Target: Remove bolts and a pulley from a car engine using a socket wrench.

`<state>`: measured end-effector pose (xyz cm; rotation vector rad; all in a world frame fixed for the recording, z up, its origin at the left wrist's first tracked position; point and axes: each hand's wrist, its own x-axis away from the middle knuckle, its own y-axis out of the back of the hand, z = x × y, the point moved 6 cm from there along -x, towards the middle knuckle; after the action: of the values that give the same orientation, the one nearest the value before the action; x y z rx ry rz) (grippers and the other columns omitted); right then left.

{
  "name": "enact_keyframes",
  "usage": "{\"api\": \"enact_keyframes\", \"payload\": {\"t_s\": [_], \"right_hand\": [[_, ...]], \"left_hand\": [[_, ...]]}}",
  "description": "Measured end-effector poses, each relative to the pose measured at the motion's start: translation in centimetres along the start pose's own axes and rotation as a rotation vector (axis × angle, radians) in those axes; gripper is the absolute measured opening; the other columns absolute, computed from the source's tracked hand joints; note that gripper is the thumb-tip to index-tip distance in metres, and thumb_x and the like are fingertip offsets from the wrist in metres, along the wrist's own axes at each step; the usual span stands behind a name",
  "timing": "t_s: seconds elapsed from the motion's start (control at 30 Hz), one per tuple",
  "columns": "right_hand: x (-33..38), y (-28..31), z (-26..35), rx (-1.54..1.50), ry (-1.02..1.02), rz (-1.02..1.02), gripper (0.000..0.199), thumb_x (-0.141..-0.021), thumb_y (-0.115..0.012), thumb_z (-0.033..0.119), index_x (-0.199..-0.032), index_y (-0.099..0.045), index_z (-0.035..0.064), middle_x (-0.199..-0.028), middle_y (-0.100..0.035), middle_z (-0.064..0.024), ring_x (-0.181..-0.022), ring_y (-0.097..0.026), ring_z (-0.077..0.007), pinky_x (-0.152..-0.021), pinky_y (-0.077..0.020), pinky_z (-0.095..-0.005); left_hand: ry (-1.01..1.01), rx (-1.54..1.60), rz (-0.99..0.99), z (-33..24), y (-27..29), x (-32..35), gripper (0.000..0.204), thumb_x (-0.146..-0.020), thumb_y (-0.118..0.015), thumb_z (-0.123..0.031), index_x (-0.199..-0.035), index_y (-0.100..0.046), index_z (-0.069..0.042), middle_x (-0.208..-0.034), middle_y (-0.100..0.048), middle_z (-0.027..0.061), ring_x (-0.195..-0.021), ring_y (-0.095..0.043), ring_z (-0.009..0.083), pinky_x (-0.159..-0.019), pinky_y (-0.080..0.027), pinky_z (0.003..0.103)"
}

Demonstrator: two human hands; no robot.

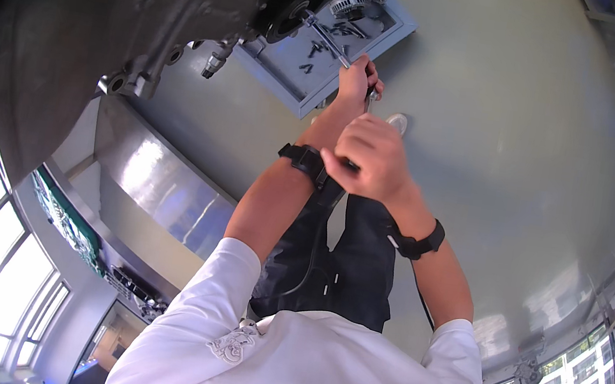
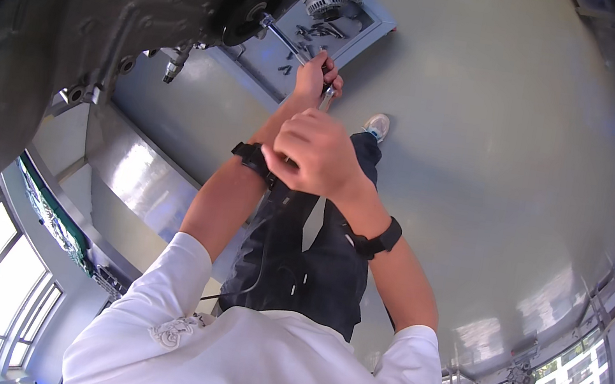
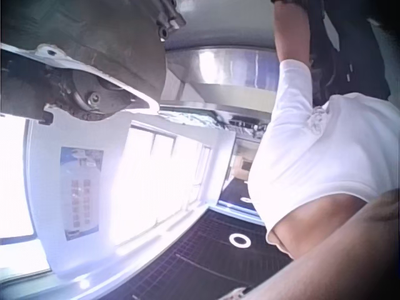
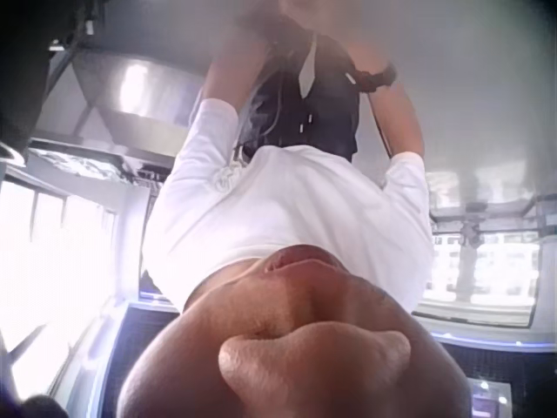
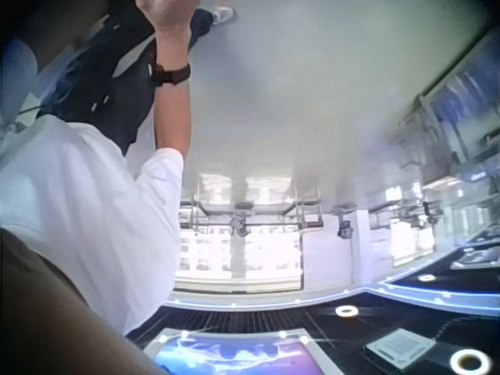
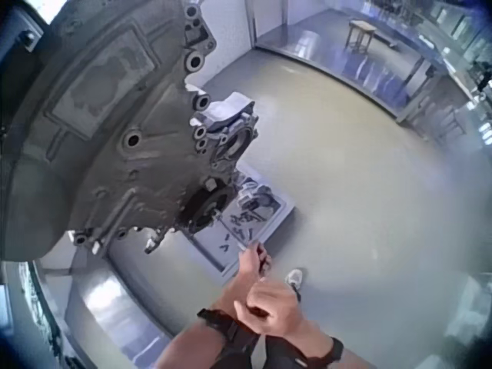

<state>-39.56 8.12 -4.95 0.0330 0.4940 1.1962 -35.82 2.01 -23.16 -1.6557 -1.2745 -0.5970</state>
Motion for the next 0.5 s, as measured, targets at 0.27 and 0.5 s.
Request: {"api": "enact_keyframes", "payload": {"t_s": [0.27,0.5], "right_hand": [[-4.3,8.7,-19.4,-1.021,-0.978,-0.893,0.022,-0.083,-0.057,0.011,-0.067,-0.043,0.0062,-0.055,-0.039,-0.0003,-0.049,-0.037,-0.0104,-0.05,-0.0339,-0.0269],[-2.0,-0.4,2.4,-0.007,0.144,-0.006,0.02,-0.067,-0.066,0.0,-0.06,-0.048,0.0072,-0.052,-0.047,-0.0045,-0.046,-0.047,-0.0215,-0.047,-0.0376,-0.0257]], "left_hand": [[-0.069,-0.059,-0.101,-1.4,-1.3,1.5,0.027,-0.089,-0.047,-0.027,-0.072,-0.047,-0.006,-0.049,-0.039,0.0016,-0.047,-0.046,0.0142,-0.05,-0.044,0.031],[0.103,0.23,0.128,-2.2,-2.9,0.6,0.028,-0.09,-0.049,-0.034,-0.081,-0.047,-0.008,-0.05,-0.034,-0.001,-0.054,-0.044,0.011,-0.055,-0.044,0.035]]}}
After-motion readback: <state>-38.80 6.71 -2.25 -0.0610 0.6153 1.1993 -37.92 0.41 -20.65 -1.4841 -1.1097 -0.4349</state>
